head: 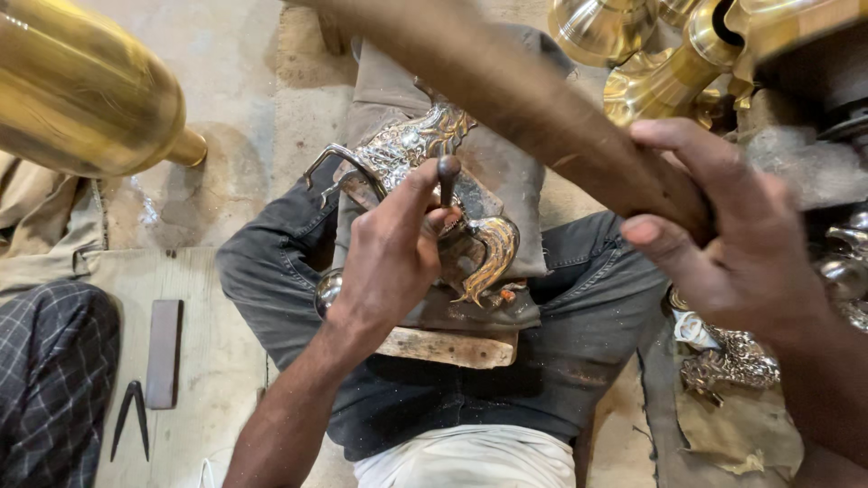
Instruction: The person sits on the floor with a brass horse figurine on a padded sandbag on their lap. They hold a punch against the figurine's surface and repeatedly strike the punch with a wooden mallet, repositioning the punch to work different spots and turning the figurine to reach other sides.
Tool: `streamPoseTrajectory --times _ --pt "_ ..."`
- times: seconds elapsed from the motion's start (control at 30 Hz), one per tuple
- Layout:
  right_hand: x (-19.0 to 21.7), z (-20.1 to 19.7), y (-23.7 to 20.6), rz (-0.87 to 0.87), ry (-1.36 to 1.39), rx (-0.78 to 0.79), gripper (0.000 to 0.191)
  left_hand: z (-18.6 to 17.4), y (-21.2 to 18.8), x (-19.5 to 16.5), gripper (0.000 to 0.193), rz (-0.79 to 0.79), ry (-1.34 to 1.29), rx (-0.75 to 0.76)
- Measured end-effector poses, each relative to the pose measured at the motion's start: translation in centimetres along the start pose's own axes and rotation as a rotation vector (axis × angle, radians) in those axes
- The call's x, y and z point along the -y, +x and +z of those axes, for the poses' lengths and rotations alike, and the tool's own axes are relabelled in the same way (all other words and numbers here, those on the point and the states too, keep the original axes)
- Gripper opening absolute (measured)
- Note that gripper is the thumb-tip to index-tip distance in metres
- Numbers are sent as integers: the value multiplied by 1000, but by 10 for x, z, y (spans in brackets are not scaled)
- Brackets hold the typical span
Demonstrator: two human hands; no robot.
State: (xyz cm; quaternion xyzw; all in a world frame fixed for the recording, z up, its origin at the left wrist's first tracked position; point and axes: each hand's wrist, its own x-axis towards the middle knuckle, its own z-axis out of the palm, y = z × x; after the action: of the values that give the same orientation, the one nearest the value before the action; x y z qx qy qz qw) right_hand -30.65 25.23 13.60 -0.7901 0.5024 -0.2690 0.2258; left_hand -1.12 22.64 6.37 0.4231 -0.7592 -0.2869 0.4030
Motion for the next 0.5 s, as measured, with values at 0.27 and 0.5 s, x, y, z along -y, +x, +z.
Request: streamPoseTrajectory --times 0.27,0.5 --pt "-1 1 -6 -67 -7 -28 54 -1 -5 8 59 24 15 0" --pt "-13 0 -12 -88 -2 43 52 -2 -7 13 56 33 -40 4"
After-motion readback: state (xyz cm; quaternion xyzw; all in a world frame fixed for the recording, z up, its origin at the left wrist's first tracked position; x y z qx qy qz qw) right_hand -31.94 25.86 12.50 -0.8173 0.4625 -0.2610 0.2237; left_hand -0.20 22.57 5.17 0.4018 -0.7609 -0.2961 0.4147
